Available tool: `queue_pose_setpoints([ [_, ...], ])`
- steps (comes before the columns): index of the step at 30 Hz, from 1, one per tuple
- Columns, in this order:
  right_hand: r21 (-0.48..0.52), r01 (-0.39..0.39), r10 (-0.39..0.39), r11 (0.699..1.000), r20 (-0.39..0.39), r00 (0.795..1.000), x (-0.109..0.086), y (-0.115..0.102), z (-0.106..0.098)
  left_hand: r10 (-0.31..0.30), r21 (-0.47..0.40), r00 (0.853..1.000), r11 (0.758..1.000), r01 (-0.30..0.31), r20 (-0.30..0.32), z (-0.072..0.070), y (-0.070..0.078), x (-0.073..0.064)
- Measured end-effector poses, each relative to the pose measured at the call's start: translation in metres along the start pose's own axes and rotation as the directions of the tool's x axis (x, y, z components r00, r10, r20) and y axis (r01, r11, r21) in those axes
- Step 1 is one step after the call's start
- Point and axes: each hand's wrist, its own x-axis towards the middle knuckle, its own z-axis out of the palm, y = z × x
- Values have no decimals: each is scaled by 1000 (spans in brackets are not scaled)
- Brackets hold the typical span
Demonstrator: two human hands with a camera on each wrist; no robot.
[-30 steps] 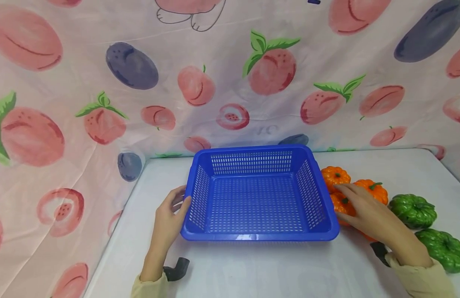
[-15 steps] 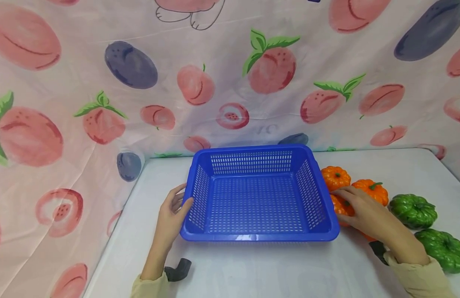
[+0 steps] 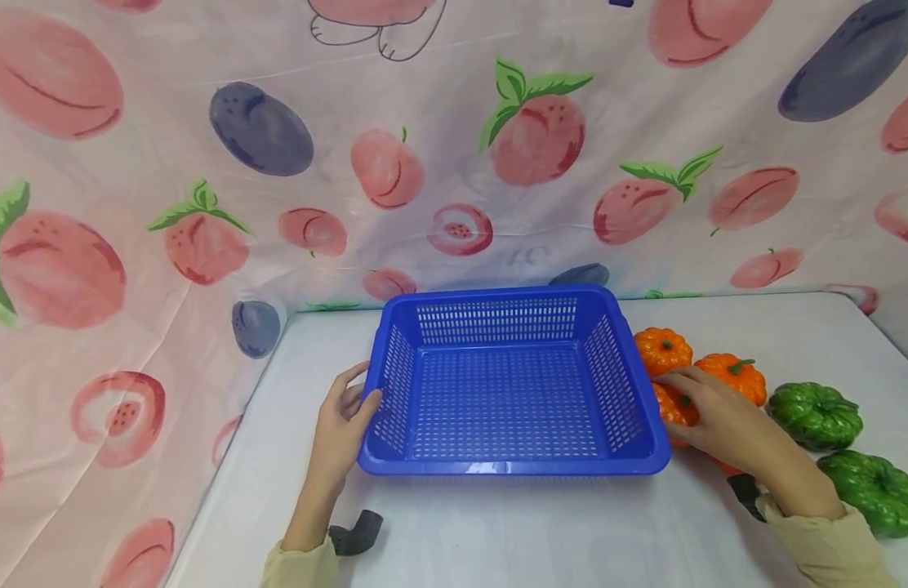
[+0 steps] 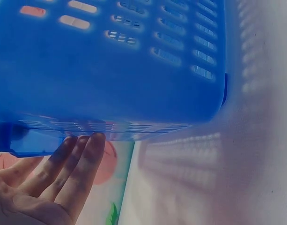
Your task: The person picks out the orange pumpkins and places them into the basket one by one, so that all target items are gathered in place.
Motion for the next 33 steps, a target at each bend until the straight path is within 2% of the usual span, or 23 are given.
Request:
queue_pose_setpoints([
  [10, -3, -4, 4, 1000, -14, 1000, -1, -1, -4, -1, 6, 1000, 1000, 1, -4, 0, 2, -1],
  [17, -8, 33, -33, 999, -52, 998, -2, -1, -9, -11, 5, 1000, 1000, 11, -9, 0, 3, -3],
  [25, -22, 17, -19, 1000, -59, 998, -2, -6, -17, -22, 2, 1000, 1000, 22, -6, -1, 2, -3],
  [33, -8, 38, -39, 999, -127, 991, -5, -9, -27, -14, 7, 1000, 1000, 15, -14, 1, 3, -2],
])
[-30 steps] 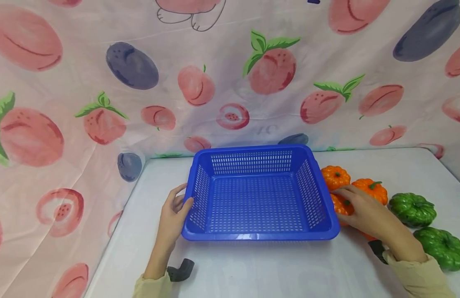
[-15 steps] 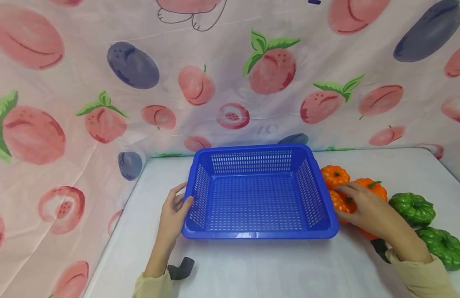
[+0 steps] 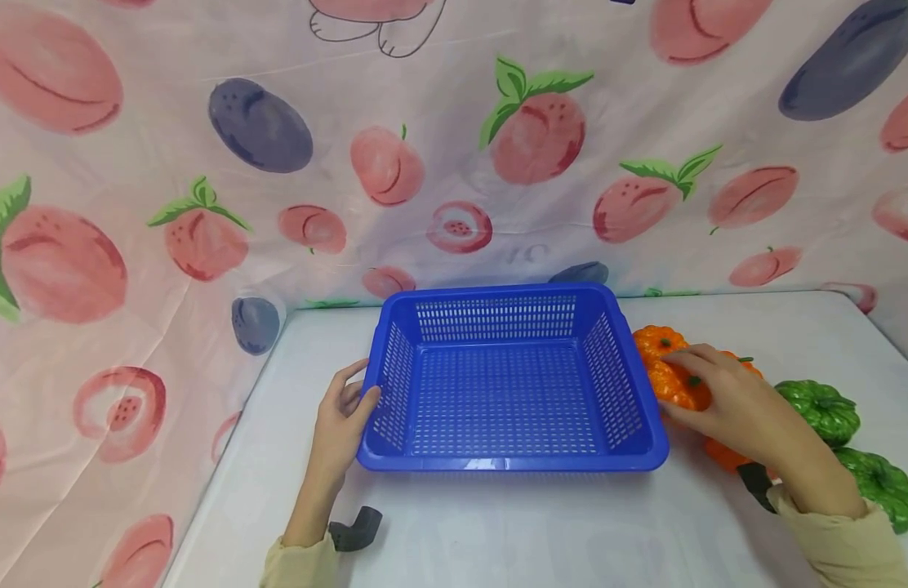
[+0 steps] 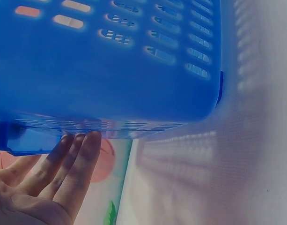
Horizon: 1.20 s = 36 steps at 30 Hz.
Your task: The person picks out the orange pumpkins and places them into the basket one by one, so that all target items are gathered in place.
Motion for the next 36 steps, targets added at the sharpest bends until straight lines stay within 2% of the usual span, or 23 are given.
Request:
queue_pose_setpoints([
  [10, -27, 12, -14, 1000, -65, 998, 1, -2, -7, 2, -21, 1000, 1000, -2, 12, 2, -3, 3],
  [16, -35, 29, -32, 999, -100, 994, 2, -5, -12, -20, -23, 1000, 1000, 20, 3, 0, -3, 2],
  [27, -39, 27, -32, 999, -130, 991, 5, -11, -29, -21, -16, 1000, 1000, 21, 4, 0, -1, 3],
  [36, -37, 14, -19, 999, -150, 989, 9, -18, -33, -11, -27, 1000, 1000, 11, 10, -1, -1, 2],
])
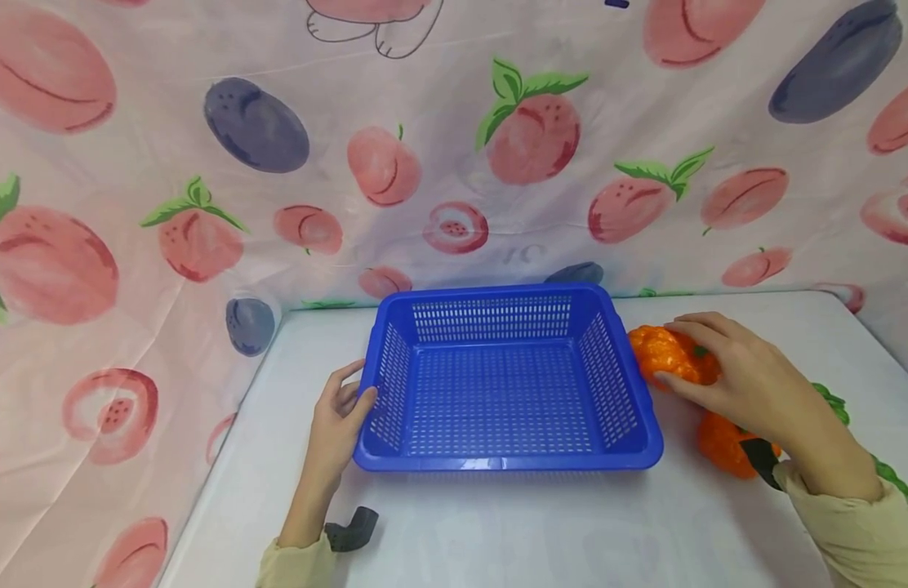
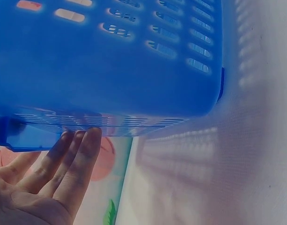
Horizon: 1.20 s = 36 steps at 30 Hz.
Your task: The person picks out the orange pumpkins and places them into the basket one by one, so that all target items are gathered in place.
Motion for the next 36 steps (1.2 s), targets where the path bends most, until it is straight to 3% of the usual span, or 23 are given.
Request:
queue_pose_setpoints([
  [14, 23, -15, 14, 1000, 52, 999, 12, -16, -4, -8, 13, 1000, 1000, 8, 0, -1, 1, -1],
  [36, 51, 125, -126, 991, 9, 992, 29, -34, 4, -9, 10, 1000, 1000, 8, 9, 0, 2, -2],
])
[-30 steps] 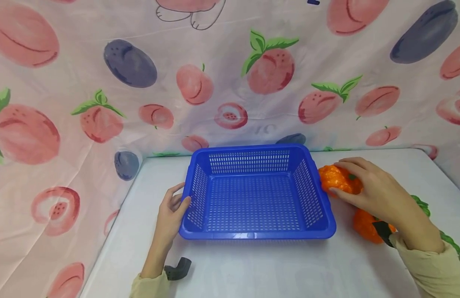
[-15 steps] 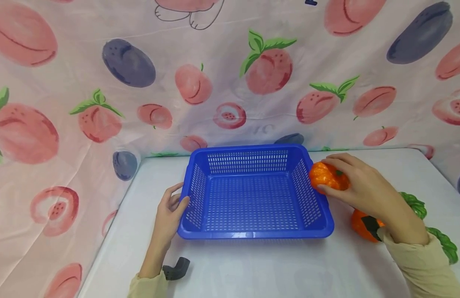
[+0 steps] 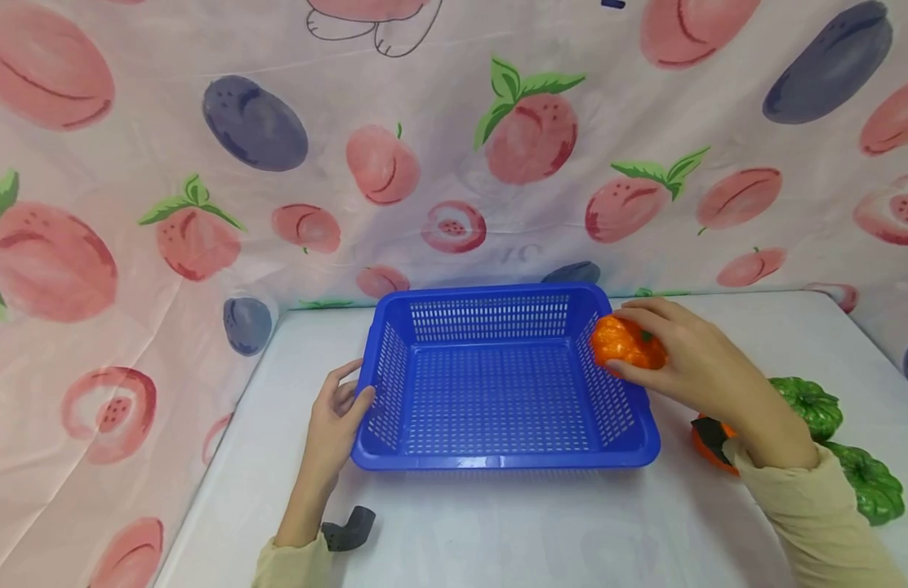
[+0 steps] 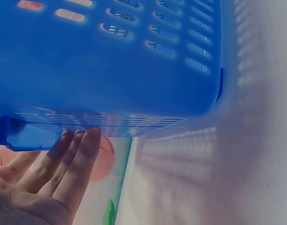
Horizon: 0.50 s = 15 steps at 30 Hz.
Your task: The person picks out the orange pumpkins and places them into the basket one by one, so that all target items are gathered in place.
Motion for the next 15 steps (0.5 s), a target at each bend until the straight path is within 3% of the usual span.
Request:
queue_pose_setpoints([
  [8, 1, 51, -51, 999, -16, 999, 9, -6, 6, 5, -2, 1000, 1000, -5, 7, 0, 0, 0],
  [15, -6, 60, -60, 998, 25, 998, 19, -13, 9, 10, -5, 1000, 1000, -10, 12, -1, 2, -1],
])
